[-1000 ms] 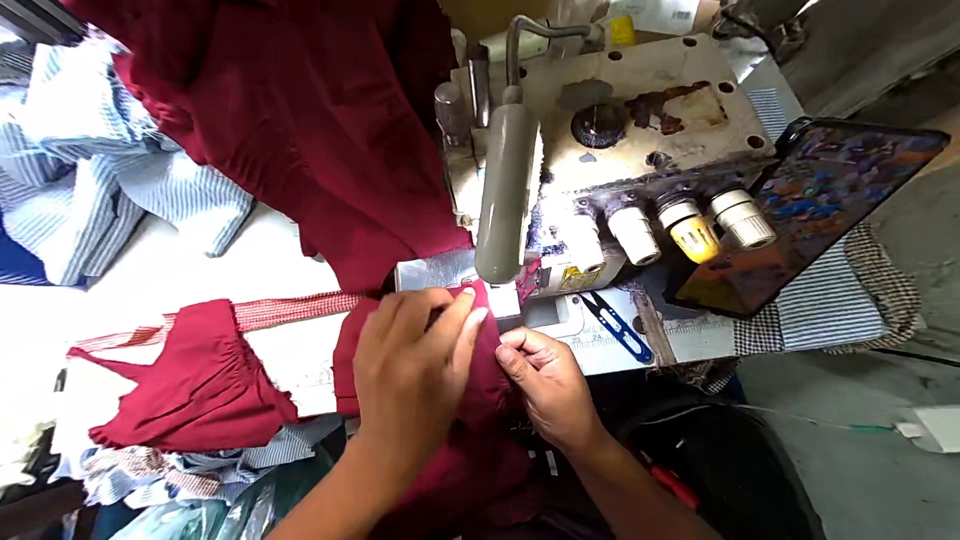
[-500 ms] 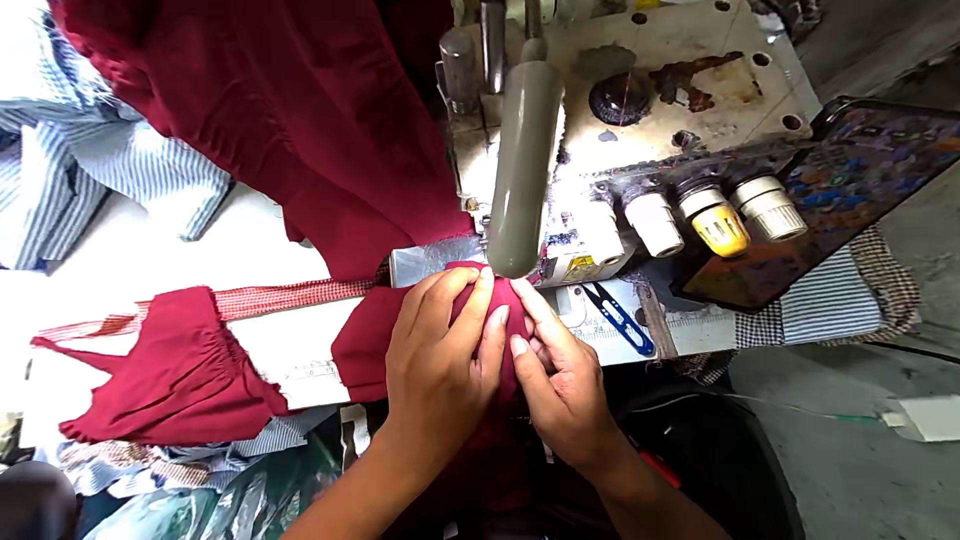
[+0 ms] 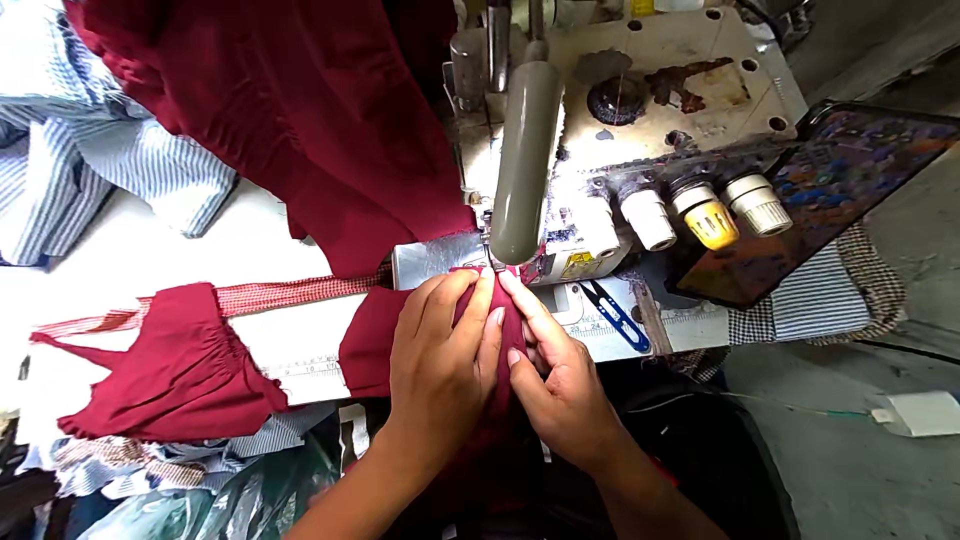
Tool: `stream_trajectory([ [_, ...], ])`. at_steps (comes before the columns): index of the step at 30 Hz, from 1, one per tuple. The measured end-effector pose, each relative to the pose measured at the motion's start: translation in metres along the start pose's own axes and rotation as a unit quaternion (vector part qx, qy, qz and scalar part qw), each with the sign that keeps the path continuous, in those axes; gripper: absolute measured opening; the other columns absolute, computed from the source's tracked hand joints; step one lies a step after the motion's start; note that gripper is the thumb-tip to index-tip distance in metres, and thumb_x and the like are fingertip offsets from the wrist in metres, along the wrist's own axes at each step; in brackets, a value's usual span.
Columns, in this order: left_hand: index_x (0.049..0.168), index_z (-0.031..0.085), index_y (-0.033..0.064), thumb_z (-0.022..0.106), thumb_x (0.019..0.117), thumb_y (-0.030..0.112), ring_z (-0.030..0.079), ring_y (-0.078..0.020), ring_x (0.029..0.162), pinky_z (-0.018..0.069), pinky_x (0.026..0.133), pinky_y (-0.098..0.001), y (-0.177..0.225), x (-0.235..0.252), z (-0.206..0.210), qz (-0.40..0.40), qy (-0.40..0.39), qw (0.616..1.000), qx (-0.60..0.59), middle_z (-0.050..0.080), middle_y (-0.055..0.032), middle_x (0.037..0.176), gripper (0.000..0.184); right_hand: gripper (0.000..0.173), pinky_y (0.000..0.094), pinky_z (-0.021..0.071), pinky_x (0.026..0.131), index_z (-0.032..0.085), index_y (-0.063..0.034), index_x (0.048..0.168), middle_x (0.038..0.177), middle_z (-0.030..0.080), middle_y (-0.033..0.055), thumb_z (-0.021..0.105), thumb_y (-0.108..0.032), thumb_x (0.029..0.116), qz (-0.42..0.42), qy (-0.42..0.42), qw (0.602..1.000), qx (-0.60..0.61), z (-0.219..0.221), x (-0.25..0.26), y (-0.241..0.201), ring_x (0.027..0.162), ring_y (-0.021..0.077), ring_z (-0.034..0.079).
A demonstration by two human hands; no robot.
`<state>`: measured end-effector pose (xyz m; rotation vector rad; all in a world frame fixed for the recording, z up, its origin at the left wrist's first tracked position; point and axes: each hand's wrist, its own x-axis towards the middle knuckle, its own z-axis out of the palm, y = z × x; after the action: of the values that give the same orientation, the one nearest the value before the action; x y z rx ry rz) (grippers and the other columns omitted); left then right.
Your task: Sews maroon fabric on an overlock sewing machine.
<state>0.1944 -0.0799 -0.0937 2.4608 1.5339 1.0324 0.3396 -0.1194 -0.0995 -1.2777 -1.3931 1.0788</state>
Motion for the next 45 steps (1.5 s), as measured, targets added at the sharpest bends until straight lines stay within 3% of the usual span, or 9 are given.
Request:
stream_trajectory([
  [3,0.122,0.075,0.0077,0.056,0.1025,0.023,0.057,-0.0254,0.127,0.045,0.106,-0.0387,-0.001,0.007,0.001,-0.003,-0.01,1.0,0.001,0.066,-0.0119,0.132,0.032,0.057,0.0231,0.058,0.088,0.046,-0.0003,0.152,0.124,0.07,0.0097,0.05,-0.005,0.0958,-0.005,0.025,1.0,0.013,0.001,0.001,0.003,0.103,0.0079,0.069],
  [5,0.122,0.075,0.0074,0.055,0.1028,0.024,0.057,-0.0264,0.127,0.045,0.106,-0.0394,0.0,0.009,0.002,-0.008,-0.011,1.0,0.008,0.066,-0.012,0.133,0.032,0.061,0.0184,0.0516,0.063,0.041,0.0,0.155,0.09,0.065,0.0019,0.054,-0.005,0.0953,-0.011,0.061,0.998,0.018,0.004,0.0,0.006,0.072,0.0039,0.059],
  [6,0.122,0.075,0.0073,0.054,0.1029,0.024,0.057,-0.027,0.127,0.0449,0.106,-0.0398,0.001,0.01,0.002,-0.011,-0.011,1.0,0.015,0.065,-0.012,0.134,0.033,0.064,0.0173,0.0489,0.058,0.037,0.0015,0.156,0.084,0.062,-0.0002,0.056,-0.005,0.0951,-0.01,0.072,0.997,0.024,0.004,-0.002,0.007,0.066,0.0033,0.055],
  [10,0.123,0.074,0.0069,0.054,0.1029,0.025,0.056,-0.0274,0.126,0.0448,0.105,-0.04,0.004,0.012,0.003,-0.019,-0.01,0.999,0.029,0.064,-0.0124,0.134,0.034,0.058,0.0182,0.0546,0.063,0.041,0.0081,0.148,0.088,0.068,0.0036,0.063,-0.002,0.0949,-0.002,0.096,0.993,0.066,0.004,-0.005,0.01,0.071,0.0067,0.063],
  [17,0.121,0.074,0.0054,0.058,0.1009,0.024,0.061,-0.0258,0.123,0.0487,0.105,-0.0406,0.011,0.014,0.01,-0.036,-0.007,0.999,-0.003,0.068,-0.0117,0.127,0.032,0.011,0.0179,0.0608,0.071,0.072,-0.0005,0.102,0.093,0.074,-0.0026,0.067,-0.005,0.0927,-0.014,0.093,0.995,0.04,-0.005,-0.009,0.021,0.079,0.0015,0.07],
  [27,0.128,0.07,0.0019,0.056,0.1019,0.024,0.063,-0.0258,0.123,0.0468,0.109,-0.037,0.004,0.02,0.012,-0.007,0.005,1.0,-0.018,0.069,-0.0121,0.128,0.037,0.011,0.0127,0.0566,0.068,0.063,-0.0029,0.105,0.081,0.068,-0.0117,0.056,0.001,0.0974,-0.045,0.079,0.995,0.03,-0.003,-0.003,0.023,0.069,-0.0042,0.064],
  [36,0.128,0.071,0.0073,0.06,0.101,0.027,0.055,-0.0231,0.134,0.0432,0.114,-0.0414,0.002,0.014,-0.007,0.009,-0.041,0.998,-0.036,0.065,-0.0076,0.138,0.035,0.01,0.0215,0.0614,0.074,0.071,0.0004,0.102,0.092,0.074,0.0007,0.065,-0.005,0.0955,-0.032,0.075,0.996,0.023,-0.001,-0.013,0.031,0.081,0.0042,0.071],
  [40,0.124,0.073,0.0123,0.064,0.0995,0.031,0.058,-0.0229,0.133,0.0413,0.117,-0.0502,0.01,-0.008,-0.004,-0.003,-0.012,1.0,-0.022,0.068,-0.0041,0.133,0.032,0.009,0.0212,0.0602,0.069,0.071,-0.0002,0.099,0.085,0.073,0.0018,0.065,-0.006,0.0967,0.011,0.063,0.996,0.054,-0.003,-0.021,0.029,0.075,0.0051,0.069],
  [45,0.12,0.074,0.0093,0.065,0.0981,0.026,0.059,-0.0234,0.133,0.0415,0.117,-0.0501,-0.003,-0.002,-0.003,0.014,-0.004,0.999,-0.029,0.07,-0.0058,0.132,0.029,0.01,0.0201,0.0577,0.065,0.072,-0.0009,0.096,0.082,0.072,0.0021,0.067,-0.009,0.0966,0.006,0.077,0.996,0.055,-0.001,-0.015,0.021,0.071,0.0047,0.067],
])
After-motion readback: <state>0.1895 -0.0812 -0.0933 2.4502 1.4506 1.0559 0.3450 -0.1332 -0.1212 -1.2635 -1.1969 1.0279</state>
